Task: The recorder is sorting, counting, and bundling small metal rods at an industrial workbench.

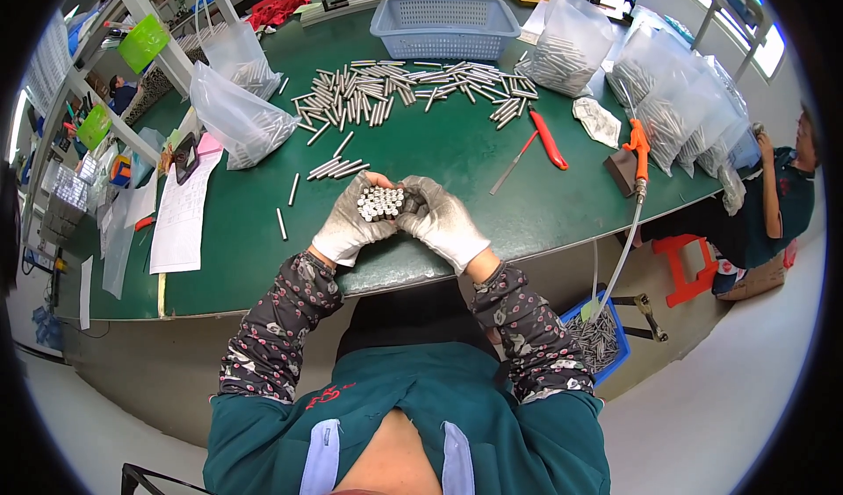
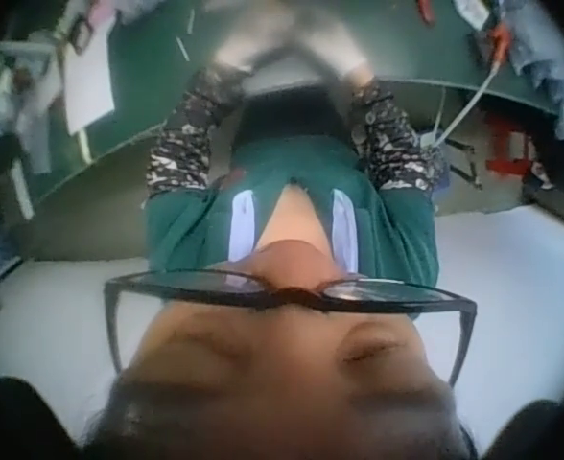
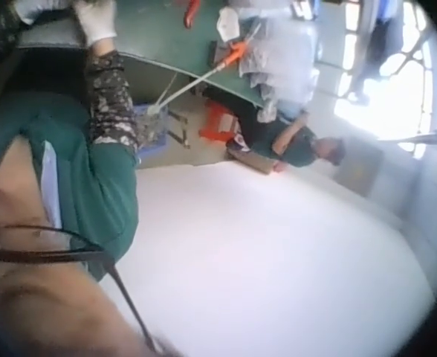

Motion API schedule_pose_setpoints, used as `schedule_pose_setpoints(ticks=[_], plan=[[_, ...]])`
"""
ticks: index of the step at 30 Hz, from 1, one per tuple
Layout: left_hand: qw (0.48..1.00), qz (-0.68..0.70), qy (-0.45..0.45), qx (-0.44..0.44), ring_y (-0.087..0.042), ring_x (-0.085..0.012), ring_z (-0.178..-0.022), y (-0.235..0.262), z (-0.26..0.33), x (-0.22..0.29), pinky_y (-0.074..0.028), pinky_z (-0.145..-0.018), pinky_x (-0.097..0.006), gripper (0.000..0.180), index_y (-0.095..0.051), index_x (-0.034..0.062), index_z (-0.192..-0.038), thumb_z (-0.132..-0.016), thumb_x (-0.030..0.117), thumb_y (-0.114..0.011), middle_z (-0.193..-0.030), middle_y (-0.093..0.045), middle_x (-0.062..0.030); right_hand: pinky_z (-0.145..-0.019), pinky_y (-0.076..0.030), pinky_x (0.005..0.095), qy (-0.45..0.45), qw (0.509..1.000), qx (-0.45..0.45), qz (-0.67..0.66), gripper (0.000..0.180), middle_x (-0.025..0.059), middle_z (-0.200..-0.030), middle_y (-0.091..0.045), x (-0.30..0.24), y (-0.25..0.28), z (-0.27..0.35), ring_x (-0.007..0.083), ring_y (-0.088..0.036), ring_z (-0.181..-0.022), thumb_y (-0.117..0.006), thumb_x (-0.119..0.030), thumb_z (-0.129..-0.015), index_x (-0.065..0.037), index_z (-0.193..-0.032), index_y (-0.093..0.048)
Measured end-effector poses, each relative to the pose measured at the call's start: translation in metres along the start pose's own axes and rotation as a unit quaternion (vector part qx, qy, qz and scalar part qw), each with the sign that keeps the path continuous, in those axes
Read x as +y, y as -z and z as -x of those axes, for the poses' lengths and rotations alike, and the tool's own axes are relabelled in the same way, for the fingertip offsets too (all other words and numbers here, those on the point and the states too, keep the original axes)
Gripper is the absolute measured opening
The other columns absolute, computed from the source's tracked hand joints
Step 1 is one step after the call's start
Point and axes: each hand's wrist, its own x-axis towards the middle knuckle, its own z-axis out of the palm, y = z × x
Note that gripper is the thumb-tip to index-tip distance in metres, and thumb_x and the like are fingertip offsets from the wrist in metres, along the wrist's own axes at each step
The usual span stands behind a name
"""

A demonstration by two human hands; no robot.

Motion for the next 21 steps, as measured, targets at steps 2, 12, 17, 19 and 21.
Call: schedule_pose_setpoints(ticks=[2, 12, 17, 19, 21], plan=[[1.000, -0.019, -0.002, 0.011, -0.054, -0.0083, -0.087, -0.002, -0.001, 0.003, -0.046, -0.079, -0.022, 0.052, -0.047, 0.0082, -0.103, -0.060, -0.006, -0.072, -0.095, -0.055, 0.0007, -0.069, -0.046, 0.0232, 0.009, 1.000, 0.003, 0.004, 0.046, 0.0046, -0.084, -0.058, 0.001, 0.000, -0.002, 0.0089, -0.053, -0.073, -0.067, -0.013, -0.072, -0.001, -0.113, -0.051], [0.997, -0.062, -0.021, 0.032, -0.054, -0.0084, -0.085, 0.000, -0.004, -0.002, -0.047, -0.076, -0.022, 0.054, -0.046, 0.0079, -0.102, -0.058, 0.000, -0.076, -0.094, -0.055, -0.0008, -0.070, -0.047, 0.0249, 0.006, 1.000, 0.009, 0.020, 0.043, 0.0062, -0.086, -0.061, 0.002, -0.001, -0.005, 0.0113, -0.056, -0.074, -0.064, -0.014, -0.073, -0.002, -0.112, -0.052], [0.997, -0.071, -0.024, 0.033, -0.054, -0.0085, -0.086, -0.001, -0.003, -0.001, -0.047, -0.076, -0.022, 0.054, -0.046, 0.0084, -0.102, -0.057, 0.001, -0.076, -0.093, -0.054, -0.0004, -0.072, -0.048, 0.0281, 0.005, 0.997, 0.015, 0.079, 0.045, 0.0106, -0.092, -0.062, -0.007, -0.002, -0.002, 0.0177, -0.061, -0.078, -0.064, -0.018, -0.072, -0.003, -0.113, -0.052], [0.996, -0.075, -0.032, 0.035, -0.054, -0.0085, -0.085, -0.001, -0.003, -0.001, -0.047, -0.076, -0.023, 0.055, -0.046, 0.0084, -0.102, -0.057, 0.000, -0.075, -0.092, -0.054, -0.0003, -0.073, -0.049, 0.0322, 0.035, 0.990, 0.045, 0.132, 0.043, 0.0143, -0.095, -0.063, -0.009, -0.005, -0.002, 0.0257, -0.063, -0.083, -0.062, -0.021, -0.073, -0.003, -0.111, -0.053], [0.996, -0.081, -0.031, 0.029, -0.054, -0.0085, -0.084, 0.000, -0.005, -0.002, -0.047, -0.075, -0.022, 0.055, -0.046, 0.0082, -0.102, -0.056, 0.000, -0.075, -0.092, -0.053, -0.0002, -0.073, -0.049, 0.0338, 0.041, 0.984, 0.064, 0.163, 0.040, 0.0152, -0.094, -0.063, -0.013, -0.008, 0.000, 0.0280, -0.062, -0.084, -0.061, -0.021, -0.074, -0.004, -0.109, -0.054]])
